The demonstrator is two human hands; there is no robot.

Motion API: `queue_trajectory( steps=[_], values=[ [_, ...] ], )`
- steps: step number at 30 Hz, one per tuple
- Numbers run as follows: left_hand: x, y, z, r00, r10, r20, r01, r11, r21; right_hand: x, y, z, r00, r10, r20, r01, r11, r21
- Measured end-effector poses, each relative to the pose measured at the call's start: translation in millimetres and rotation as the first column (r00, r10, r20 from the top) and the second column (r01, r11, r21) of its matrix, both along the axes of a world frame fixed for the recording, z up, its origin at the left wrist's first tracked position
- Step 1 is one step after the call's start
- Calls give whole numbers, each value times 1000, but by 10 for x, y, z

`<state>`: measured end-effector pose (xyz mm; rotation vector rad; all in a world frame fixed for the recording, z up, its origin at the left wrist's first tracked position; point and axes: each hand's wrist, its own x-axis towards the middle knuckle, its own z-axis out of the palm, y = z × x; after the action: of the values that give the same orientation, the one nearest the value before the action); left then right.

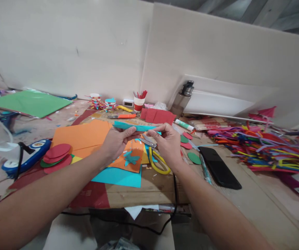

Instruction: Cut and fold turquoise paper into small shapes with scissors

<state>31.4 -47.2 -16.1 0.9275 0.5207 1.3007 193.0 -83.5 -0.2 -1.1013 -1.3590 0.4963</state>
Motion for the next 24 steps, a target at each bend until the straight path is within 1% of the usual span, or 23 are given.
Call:
queue_trajectory(
  steps=[2,5,8,12,15,20,22,24],
  values=[
    [11,-2,-1,1000,3,16,-3,1000,2,-13,-8,-5,998,30,-59,-32,999,-28],
    [24,-5,-6,999,-2,36,2,1000,0,-46,-22,-4,984,87,-154,-93,995,-31],
    [33,-10,-11,999,-6,41,6,1000,-12,-75,-31,3,975,110,-192,-116,993,-18],
    [47,-26,-4,999,2,43,-1,1000,-27,-85,-30,7,979,101,-178,-106,994,-18],
    [58,-36,-1,999,-15,40,16,999,-33,-76,-26,11,981,94,-168,-99,995,-19],
    [63,-35,-24,997,-25,66,27,999,-33,-67,-27,25,986,88,-142,-98,993,-62],
    [63,-38,-32,998,-22,56,23,1000,-16,-70,-26,18,986,107,-130,-117,991,-71],
    [63,-39,-36,1000,-7,11,7,1000,5,-77,-22,1,980,145,-139,-158,984,-85]
  ],
)
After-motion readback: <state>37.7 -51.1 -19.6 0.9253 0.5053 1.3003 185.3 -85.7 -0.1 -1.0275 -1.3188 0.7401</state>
